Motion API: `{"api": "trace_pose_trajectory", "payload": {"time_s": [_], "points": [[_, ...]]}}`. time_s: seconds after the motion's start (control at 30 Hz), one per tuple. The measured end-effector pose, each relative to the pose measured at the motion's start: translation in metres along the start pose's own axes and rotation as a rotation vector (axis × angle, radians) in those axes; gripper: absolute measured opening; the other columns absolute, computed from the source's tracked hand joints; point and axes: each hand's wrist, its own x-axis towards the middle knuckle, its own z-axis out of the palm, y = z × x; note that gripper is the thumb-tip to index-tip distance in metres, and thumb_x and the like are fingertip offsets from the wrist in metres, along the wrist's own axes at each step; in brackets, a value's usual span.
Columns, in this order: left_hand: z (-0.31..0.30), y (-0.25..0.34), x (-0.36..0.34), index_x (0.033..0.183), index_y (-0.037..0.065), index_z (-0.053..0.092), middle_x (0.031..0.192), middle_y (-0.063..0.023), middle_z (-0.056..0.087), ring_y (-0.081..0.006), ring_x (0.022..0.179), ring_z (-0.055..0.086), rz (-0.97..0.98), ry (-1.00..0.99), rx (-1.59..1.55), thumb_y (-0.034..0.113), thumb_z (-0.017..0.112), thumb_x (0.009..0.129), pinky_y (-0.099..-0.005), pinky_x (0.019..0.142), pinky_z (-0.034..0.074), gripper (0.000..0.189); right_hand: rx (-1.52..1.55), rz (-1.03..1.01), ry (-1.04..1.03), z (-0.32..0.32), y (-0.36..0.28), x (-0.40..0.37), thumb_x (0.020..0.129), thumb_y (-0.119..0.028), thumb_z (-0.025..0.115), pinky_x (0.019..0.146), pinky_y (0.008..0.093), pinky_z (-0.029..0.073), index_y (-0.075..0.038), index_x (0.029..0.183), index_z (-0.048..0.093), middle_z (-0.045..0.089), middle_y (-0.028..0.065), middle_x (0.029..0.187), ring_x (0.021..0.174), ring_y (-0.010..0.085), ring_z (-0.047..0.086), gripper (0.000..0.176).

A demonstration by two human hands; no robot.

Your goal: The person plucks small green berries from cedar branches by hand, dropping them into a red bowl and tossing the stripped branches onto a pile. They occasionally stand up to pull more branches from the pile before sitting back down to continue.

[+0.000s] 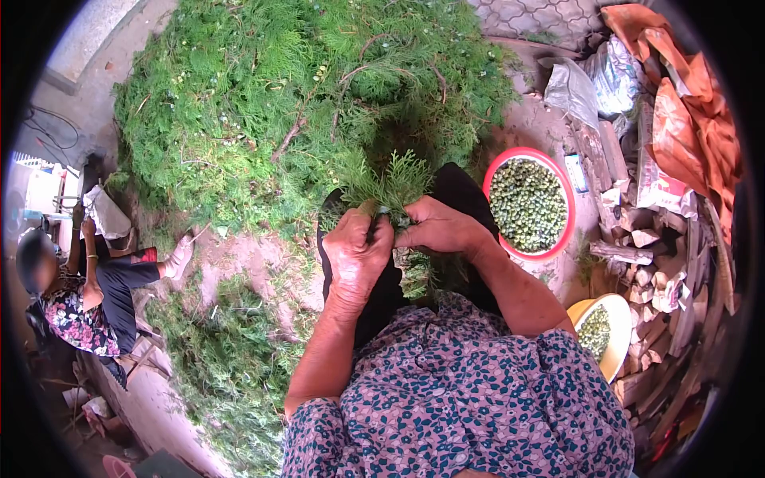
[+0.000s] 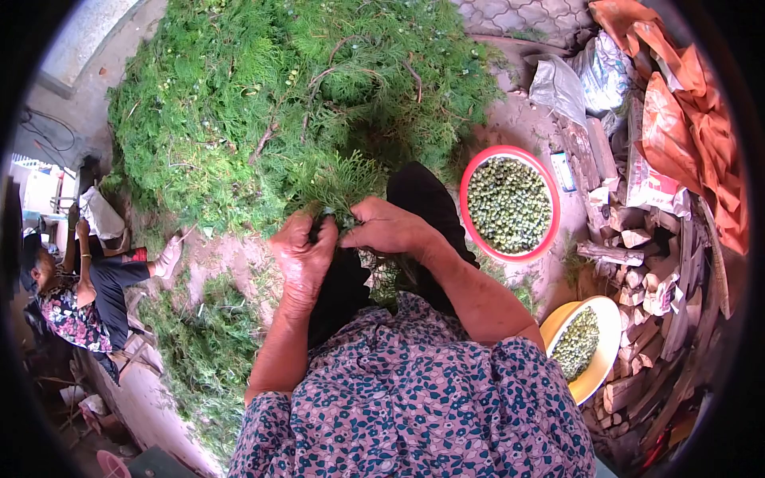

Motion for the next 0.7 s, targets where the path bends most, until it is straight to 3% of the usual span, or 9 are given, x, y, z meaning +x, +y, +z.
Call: {"api": "trace_pose_trajectory", "payload": {"time_s": [0.07,0.17,0.27,0.3,0.37,0.4,0.57,0.67,0.7], "points": [[0.001,-0.001,0.001,0.085,0.004,0.064,0.070,-0.0105,0.062,-0.0197,0.059,0.060,-0.009,0.019,0.009,0.002,0.060,0.067,-0.0271,0.054,0.048,0.019,0.050,0.026,0.056,0.001,-0.015,-0.006,0.073,-0.025,0.065,0.058,0.0291,0.041,0.005,0.084,0.058,0.053,0.0064,0.060,0.062,0.0093,0.048,0.032],[-0.004,-0.013,0.007,0.087,-0.001,0.063,0.073,-0.0090,0.065,-0.0114,0.059,0.059,-0.284,0.132,-0.160,0.004,0.061,0.073,-0.0240,0.055,0.049,0.015,-0.029,0.089,0.022,0.003,-0.001,-0.005,0.074,-0.023,0.065,0.057,0.0260,0.040,0.003,0.086,0.059,0.054,0.0021,0.063,0.063,0.0066,0.047,0.029],[-0.020,-0.021,0.014,0.086,0.000,0.060,0.064,-0.0049,0.056,-0.0083,0.048,0.045,-0.724,0.056,-0.958,0.001,0.058,0.072,-0.0198,0.040,0.035,0.014,0.190,0.091,0.129,0.003,0.001,-0.004,0.075,-0.023,0.066,0.057,0.0240,0.039,0.001,0.088,0.061,0.056,-0.0019,0.068,0.064,0.0045,0.046,0.028],[-0.024,-0.026,0.013,0.086,0.000,0.060,0.064,-0.0049,0.056,-0.0083,0.048,0.045,-0.724,0.053,-0.957,0.001,0.058,0.072,-0.0198,0.040,0.035,0.014,0.192,0.092,0.131,0.004,0.000,-0.004,0.075,-0.023,0.066,0.057,0.0240,0.039,0.001,0.088,0.061,0.056,-0.0019,0.068,0.064,0.0045,0.046,0.028],[-0.026,-0.039,0.011,0.087,0.001,0.054,0.071,-0.0082,0.054,-0.0092,0.046,0.037,-0.802,0.008,-1.616,0.004,0.055,0.072,-0.0200,0.038,0.028,0.016,0.261,-0.002,0.195,0.003,-0.004,-0.003,0.075,-0.022,0.067,0.056,0.0237,0.039,0.000,0.090,0.062,0.056,-0.0042,0.072,0.065,0.0040,0.046,0.027],[-0.026,-0.043,0.009,0.088,0.001,0.051,0.082,-0.0121,0.054,-0.0121,0.046,0.038,-0.797,-0.034,-1.670,0.007,0.054,0.071,-0.0203,0.038,0.030,0.018,0.258,-0.001,0.196,0.002,-0.004,-0.003,0.075,-0.022,0.067,0.056,0.0237,0.039,0.000,0.090,0.062,0.056,-0.0042,0.072,0.065,0.0040,0.046,0.027],[-0.027,-0.022,0.006,0.088,0.003,0.054,0.078,-0.0094,0.055,-0.0117,0.046,0.040,-0.826,0.029,-1.591,0.007,0.057,0.073,-0.0197,0.039,0.030,0.016,0.209,0.043,0.147,0.004,0.007,0.001,0.074,-0.023,0.069,0.056,0.0233,0.040,0.001,0.092,0.061,0.056,-0.0029,0.072,0.066,0.0038,0.047,0.031],[-0.027,-0.004,0.007,0.083,0.003,0.063,0.062,0.0007,0.055,-0.0047,0.045,0.040,-0.724,-0.074,-1.108,0.008,0.064,0.077,-0.0171,0.041,0.029,0.008,0.182,0.081,0.133,0.004,0.007,0.002,0.074,-0.023,0.068,0.056,0.0233,0.040,0.001,0.092,0.061,0.056,-0.0023,0.072,0.067,0.0042,0.047,0.031],[-0.028,0.003,0.005,0.085,0.001,0.064,0.065,0.0006,0.058,-0.0036,0.050,0.043,-0.689,-0.151,-0.858,0.005,0.065,0.076,-0.0178,0.044,0.034,0.010,0.182,0.083,0.132,0.005,0.008,0.003,0.074,-0.023,0.068,0.056,0.0233,0.040,0.001,0.092,0.061,0.056,-0.0023,0.072,0.067,0.0042,0.047,0.031]]}}
